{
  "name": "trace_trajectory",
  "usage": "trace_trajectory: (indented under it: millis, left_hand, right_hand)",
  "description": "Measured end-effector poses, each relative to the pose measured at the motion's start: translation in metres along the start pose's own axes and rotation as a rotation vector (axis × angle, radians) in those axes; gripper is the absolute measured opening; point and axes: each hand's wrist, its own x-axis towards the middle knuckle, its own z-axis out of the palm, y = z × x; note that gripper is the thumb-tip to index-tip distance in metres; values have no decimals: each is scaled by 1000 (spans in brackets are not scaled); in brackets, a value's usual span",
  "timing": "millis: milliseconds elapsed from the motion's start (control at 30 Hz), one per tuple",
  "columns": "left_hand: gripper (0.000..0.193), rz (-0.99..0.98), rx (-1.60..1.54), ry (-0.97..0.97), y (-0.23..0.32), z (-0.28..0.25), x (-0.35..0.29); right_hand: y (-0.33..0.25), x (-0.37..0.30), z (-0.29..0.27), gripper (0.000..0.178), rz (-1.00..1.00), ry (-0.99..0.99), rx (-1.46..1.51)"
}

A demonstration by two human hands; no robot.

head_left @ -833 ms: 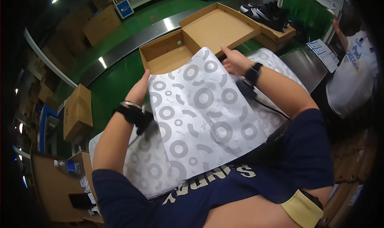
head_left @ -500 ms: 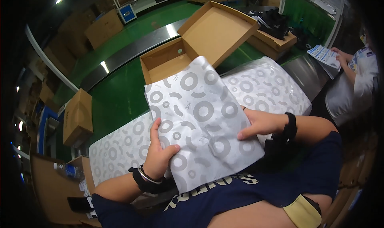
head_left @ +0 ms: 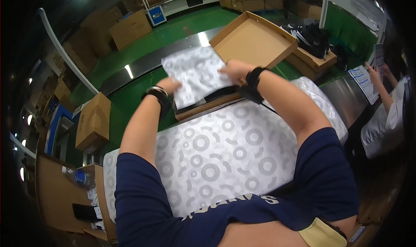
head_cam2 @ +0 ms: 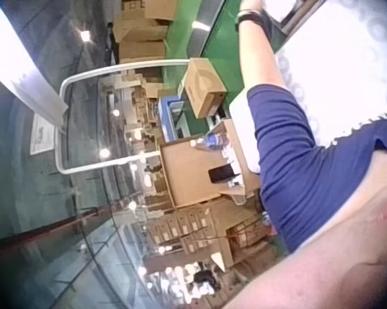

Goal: The recorder is packing shoes into boxes on a conveyor belt in a manufacturing facility.

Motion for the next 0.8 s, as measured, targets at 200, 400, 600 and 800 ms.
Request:
trace_trajectory:
  millis: [200, 400, 600, 800]
  left_hand:
    - [69, 113, -17, 219, -28, 7, -98]
    - [34, -702, 287, 785, -231, -25, -277]
    - [41, -763, 281, -105, -339, 75, -407]
    - [37, -532, 21, 407, -340, 74, -337]
  right_hand:
    - [-27, -25, 35, 39, -276, -93, -318]
    - [-3, 5, 51, 40, -123, 146, -313]
    - [-4, -5, 46, 55, -91, 100, -248]
    - [-31, -36, 51, 42, -221, 18, -151]
